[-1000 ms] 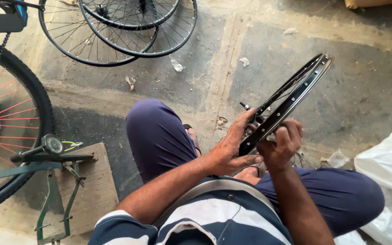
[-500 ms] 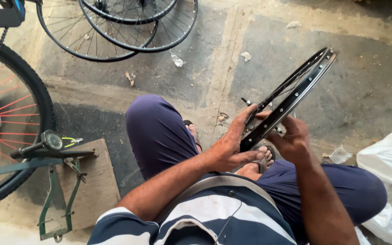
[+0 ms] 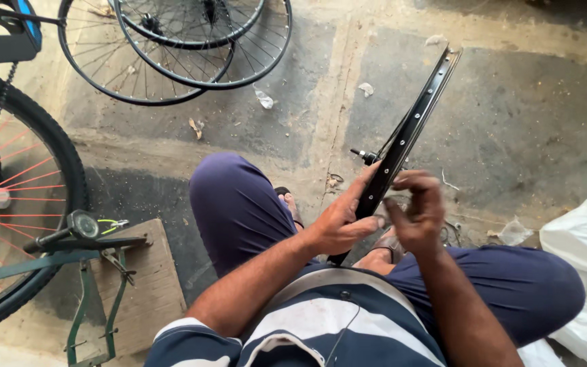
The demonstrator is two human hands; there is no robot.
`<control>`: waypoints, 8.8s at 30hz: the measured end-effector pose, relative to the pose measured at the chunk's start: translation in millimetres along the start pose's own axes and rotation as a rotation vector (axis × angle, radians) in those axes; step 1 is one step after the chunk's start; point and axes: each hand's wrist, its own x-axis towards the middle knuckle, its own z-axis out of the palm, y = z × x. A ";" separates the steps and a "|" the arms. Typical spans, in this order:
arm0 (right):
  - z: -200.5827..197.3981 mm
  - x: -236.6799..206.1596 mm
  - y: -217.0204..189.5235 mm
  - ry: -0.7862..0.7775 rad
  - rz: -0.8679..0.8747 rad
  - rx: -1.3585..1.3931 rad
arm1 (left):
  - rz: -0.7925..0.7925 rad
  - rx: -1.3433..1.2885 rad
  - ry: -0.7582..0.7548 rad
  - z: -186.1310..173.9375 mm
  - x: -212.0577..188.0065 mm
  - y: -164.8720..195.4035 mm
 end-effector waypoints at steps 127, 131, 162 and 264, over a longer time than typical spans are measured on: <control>-7.0 19.7 35.0 -0.072 -0.355 -0.719 | 0.080 0.591 -0.010 10.9 1.3 12.1; 11.8 -2.6 51.9 0.119 -0.167 -0.529 | 0.118 0.520 0.017 10.7 -2.2 10.5; -35.7 4.3 11.9 -0.141 0.383 0.008 | 0.111 0.419 0.097 14.5 -1.2 19.1; -15.5 -15.4 17.7 0.018 -0.027 -0.689 | 0.134 0.371 0.063 9.8 -6.1 15.2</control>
